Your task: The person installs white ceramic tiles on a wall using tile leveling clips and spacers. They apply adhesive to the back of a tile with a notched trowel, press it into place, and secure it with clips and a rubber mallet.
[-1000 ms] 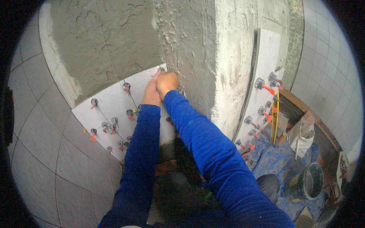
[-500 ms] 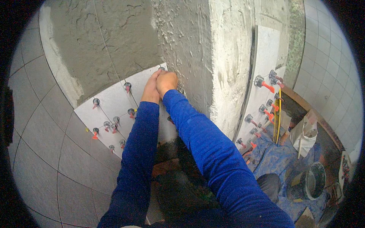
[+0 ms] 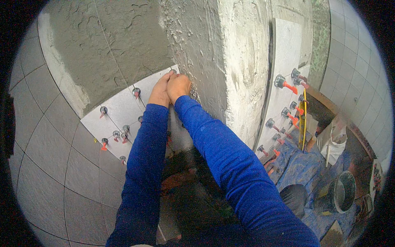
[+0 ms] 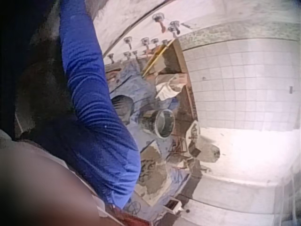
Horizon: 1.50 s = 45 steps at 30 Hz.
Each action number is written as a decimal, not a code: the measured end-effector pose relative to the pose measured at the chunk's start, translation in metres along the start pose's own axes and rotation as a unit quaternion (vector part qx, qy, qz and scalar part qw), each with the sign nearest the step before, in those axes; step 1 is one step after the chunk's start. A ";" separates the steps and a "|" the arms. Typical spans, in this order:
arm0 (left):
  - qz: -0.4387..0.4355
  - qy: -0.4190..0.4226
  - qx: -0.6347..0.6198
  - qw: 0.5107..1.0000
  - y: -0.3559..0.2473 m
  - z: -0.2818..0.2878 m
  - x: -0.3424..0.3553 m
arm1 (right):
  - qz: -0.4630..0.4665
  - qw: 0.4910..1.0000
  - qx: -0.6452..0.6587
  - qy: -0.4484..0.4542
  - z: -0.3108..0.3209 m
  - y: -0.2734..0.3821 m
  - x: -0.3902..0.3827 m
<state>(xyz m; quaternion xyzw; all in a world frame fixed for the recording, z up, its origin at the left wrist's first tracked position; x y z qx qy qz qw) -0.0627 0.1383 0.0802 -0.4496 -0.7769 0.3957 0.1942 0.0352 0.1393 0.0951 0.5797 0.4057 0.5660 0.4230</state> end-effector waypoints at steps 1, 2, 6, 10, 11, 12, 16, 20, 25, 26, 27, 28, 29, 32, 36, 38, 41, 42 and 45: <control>0.035 0.005 -0.017 0.999 0.000 -0.001 0.000 | 0.010 1.000 0.000 0.001 -0.001 -0.001 0.001; 0.073 0.010 -0.035 0.997 0.000 -0.002 0.000 | 0.018 1.000 0.002 0.002 -0.002 -0.002 0.001; 0.040 0.016 0.009 0.999 -0.003 0.000 0.003 | 0.049 0.999 -0.003 -0.019 -0.004 -0.003 0.002; 0.033 0.013 0.032 0.999 -0.004 0.003 0.009 | 0.044 0.998 -0.004 -0.045 -0.006 -0.004 0.000; 0.038 0.018 0.036 0.998 -0.005 0.003 0.008 | 0.047 0.998 0.003 -0.048 -0.006 -0.004 -0.001; 0.037 0.035 0.040 0.998 -0.006 0.002 0.005 | 0.043 0.998 0.005 -0.045 -0.006 -0.004 -0.001; -0.115 -0.090 0.256 0.956 -0.023 0.004 -0.021 | 0.028 1.000 -0.004 -0.003 -0.007 -0.005 0.002; -0.489 -0.202 0.609 0.591 -0.059 -0.016 -0.057 | 0.030 0.999 0.030 -0.014 -0.005 -0.004 0.002; -0.547 -0.124 0.696 0.449 -0.070 -0.050 -0.058 | 0.014 0.998 0.057 -0.001 -0.003 -0.005 -0.002; -0.532 -0.133 0.703 0.453 -0.071 -0.054 -0.055 | 0.018 0.999 0.051 0.005 -0.003 -0.005 -0.003; -0.502 -0.144 0.718 0.461 -0.072 -0.057 -0.051 | 0.024 0.999 0.048 0.006 -0.002 -0.004 -0.003; -0.470 -0.155 0.732 0.468 -0.073 -0.060 -0.047 | 0.026 0.999 0.042 0.002 -0.002 -0.004 -0.003; -0.452 -0.158 0.741 0.470 -0.073 -0.062 -0.044 | 0.027 0.998 0.050 -0.001 -0.001 -0.003 -0.003; -0.417 -0.158 0.767 0.462 -0.079 -0.064 -0.038 | 0.003 0.999 0.054 0.006 -0.002 -0.003 -0.003; -0.401 -0.135 0.792 0.440 -0.086 -0.066 -0.034 | -0.004 0.998 0.065 -0.013 -0.002 -0.002 -0.005; -0.389 -0.131 0.807 0.425 -0.089 -0.068 -0.033 | 0.006 0.998 0.058 -0.022 -0.002 -0.002 -0.006; -0.381 -0.111 0.832 0.387 -0.090 -0.073 -0.034 | 0.024 0.997 0.064 -0.025 -0.003 -0.002 -0.006; -0.383 -0.112 0.831 0.387 -0.090 -0.074 -0.035 | 0.026 0.997 0.061 -0.027 -0.003 -0.002 -0.006; -0.388 -0.116 0.829 0.386 -0.088 -0.074 -0.038 | 0.024 0.998 0.058 -0.028 -0.002 -0.001 -0.006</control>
Point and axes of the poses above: each hand's wrist, its own x-axis towards the middle knuckle, its own z-axis out of the back of the hand, y = z × x, the point moved 2 cm from there along x, towards the middle knuckle, and after that the axes turned 12 degrees about -y, right-handed, at the moved point
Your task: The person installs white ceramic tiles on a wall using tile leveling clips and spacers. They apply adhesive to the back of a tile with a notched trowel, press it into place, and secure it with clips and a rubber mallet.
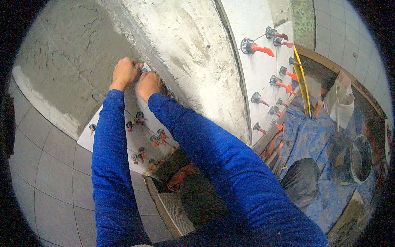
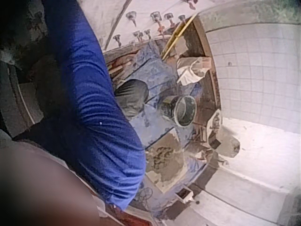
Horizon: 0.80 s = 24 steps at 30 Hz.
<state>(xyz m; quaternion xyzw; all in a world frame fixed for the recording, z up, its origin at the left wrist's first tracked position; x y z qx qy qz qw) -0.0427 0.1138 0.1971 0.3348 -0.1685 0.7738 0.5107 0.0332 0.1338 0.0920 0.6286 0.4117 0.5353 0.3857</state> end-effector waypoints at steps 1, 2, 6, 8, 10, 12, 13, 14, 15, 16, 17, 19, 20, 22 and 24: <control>0.002 -0.001 0.002 1.000 0.000 0.000 -0.001 | -0.007 1.000 0.003 0.003 0.001 0.000 0.000; 0.004 -0.002 0.004 1.000 0.000 0.000 -0.001 | -0.014 1.000 0.005 0.007 0.001 0.001 0.000; -0.004 -0.023 -0.012 1.000 -0.001 0.002 -0.004 | -0.022 0.999 0.010 0.024 0.005 0.003 0.000; -0.004 -0.038 -0.042 0.998 0.000 0.003 -0.010 | -0.025 0.999 0.000 0.023 0.005 0.004 0.000; 0.054 -0.093 -0.066 0.992 0.003 0.002 -0.026 | -0.020 0.999 0.010 0.026 0.004 0.004 0.001; 0.116 -0.098 -0.114 0.982 0.007 -0.002 -0.042 | -0.025 0.999 0.019 0.025 0.002 0.004 0.002; 0.153 -0.069 -0.150 0.974 0.009 -0.008 -0.051 | -0.033 0.999 0.020 0.024 0.001 0.004 0.003; 0.200 -0.025 -0.180 0.963 0.012 -0.013 -0.058 | -0.045 0.998 0.016 0.030 0.000 0.003 0.003; 0.263 0.044 -0.315 0.911 0.014 -0.020 -0.068 | -0.061 0.996 0.042 0.045 -0.001 0.003 0.003; 0.316 0.060 -0.374 0.870 0.016 -0.025 -0.070 | -0.080 0.993 0.063 0.067 -0.002 0.003 0.002; 0.365 0.070 -0.441 0.817 0.016 -0.032 -0.073 | -0.113 0.987 0.077 0.086 -0.002 0.002 0.002; 0.404 0.098 -0.550 0.724 0.013 -0.045 -0.070 | -0.075 0.995 0.030 0.066 0.001 0.004 0.002; 0.397 0.116 -0.595 0.689 0.011 -0.050 -0.067 | -0.064 0.996 0.002 0.055 0.002 0.004 0.001; 0.396 0.140 -0.652 0.631 0.010 -0.060 -0.061 | -0.054 0.997 -0.007 0.049 0.004 0.006 0.002; 0.414 0.155 -0.679 0.586 0.012 -0.068 -0.056 | -0.044 0.998 -0.010 0.049 0.003 0.007 0.002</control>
Point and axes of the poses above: each hand's wrist, its own x-axis towards the middle knuckle, its own z-axis out of the back of the hand, y = z × x, the point moved 2 cm from there along x, towards the middle knuckle, and after that the axes turned 12 degrees about -y, right-handed, at the moved point
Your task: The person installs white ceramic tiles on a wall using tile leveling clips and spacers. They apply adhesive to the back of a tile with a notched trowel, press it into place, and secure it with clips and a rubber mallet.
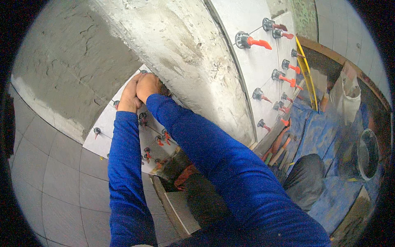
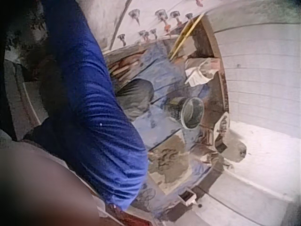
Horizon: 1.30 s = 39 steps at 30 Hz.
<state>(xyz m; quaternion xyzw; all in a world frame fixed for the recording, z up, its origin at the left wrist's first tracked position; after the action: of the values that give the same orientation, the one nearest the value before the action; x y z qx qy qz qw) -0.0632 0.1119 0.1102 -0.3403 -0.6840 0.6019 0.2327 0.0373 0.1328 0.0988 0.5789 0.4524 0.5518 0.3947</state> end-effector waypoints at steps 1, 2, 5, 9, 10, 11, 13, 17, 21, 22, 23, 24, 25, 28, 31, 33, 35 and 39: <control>0.010 0.021 -0.008 1.000 -0.001 0.000 0.005 | 0.006 1.000 0.001 0.003 -0.001 0.000 0.000; 0.027 0.041 -0.022 0.999 -0.002 0.000 0.009 | 0.011 1.000 0.001 0.008 -0.002 0.000 0.000; 0.092 0.152 -0.056 0.983 -0.008 0.000 0.017 | -0.024 0.999 0.017 -0.012 -0.005 -0.002 0.000; 0.128 0.149 -0.088 0.977 -0.007 0.001 0.018 | -0.018 0.999 0.018 -0.025 -0.005 -0.001 -0.001; 0.112 0.132 -0.107 0.979 -0.005 0.001 0.018 | -0.017 1.000 0.016 -0.020 -0.005 0.000 -0.001; 0.083 0.074 -0.121 0.986 -0.001 0.003 0.018 | -0.019 1.000 0.016 -0.014 -0.004 0.000 -0.002; 0.062 0.057 -0.140 0.987 0.003 0.004 0.019 | -0.021 0.999 0.027 -0.017 -0.002 0.001 -0.002; 0.078 0.147 -0.156 0.974 0.004 0.006 0.025 | -0.036 0.998 0.035 -0.026 0.001 0.003 -0.003; 0.102 0.150 -0.151 0.972 0.004 0.008 0.030 | -0.036 0.999 0.017 -0.019 0.001 0.003 -0.004; 0.091 0.170 -0.153 0.969 0.004 0.007 0.030 | -0.037 0.999 0.019 -0.018 0.001 0.003 -0.005; 0.085 0.173 -0.154 0.969 0.004 0.006 0.030 | -0.039 0.999 0.020 -0.017 0.001 0.003 -0.005; 0.072 0.151 -0.146 0.975 0.004 0.007 0.030 | -0.036 0.999 0.022 -0.019 0.002 0.003 -0.005; 0.068 0.166 -0.134 0.975 0.004 0.006 0.029 | -0.033 0.999 0.025 -0.021 0.002 0.003 -0.004; 0.036 0.141 -0.085 0.986 0.003 0.008 0.031 | -0.012 1.000 0.001 -0.027 0.001 0.004 -0.004; 0.026 0.131 -0.068 0.989 0.001 0.008 0.034 | -0.003 0.999 0.001 -0.039 -0.001 0.003 -0.004; 0.043 0.089 -0.059 0.993 -0.002 0.007 0.034 | -0.003 0.999 0.009 -0.042 -0.003 0.001 -0.005; 0.080 0.113 -0.077 0.987 -0.004 0.004 0.026 | -0.004 0.999 0.004 -0.038 -0.007 -0.002 -0.005; -0.150 -0.119 0.292 0.937 -0.024 0.014 -0.010 | 0.000 0.996 0.046 -0.078 -0.004 -0.003 -0.016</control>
<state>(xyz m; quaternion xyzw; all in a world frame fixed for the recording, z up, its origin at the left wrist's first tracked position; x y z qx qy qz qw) -0.0718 0.0942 0.1322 -0.0765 -0.5438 0.7692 0.3268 0.0335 0.1185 0.0914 0.6379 0.4451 0.4834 0.4017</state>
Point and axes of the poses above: each hand's wrist, its own x-axis towards the middle knuckle, its own z-axis out of the back of the hand, y = z × x, the point moved 2 cm from there along x, towards the middle knuckle, and after that the axes turned 12 degrees about -y, right-handed, at the moved point
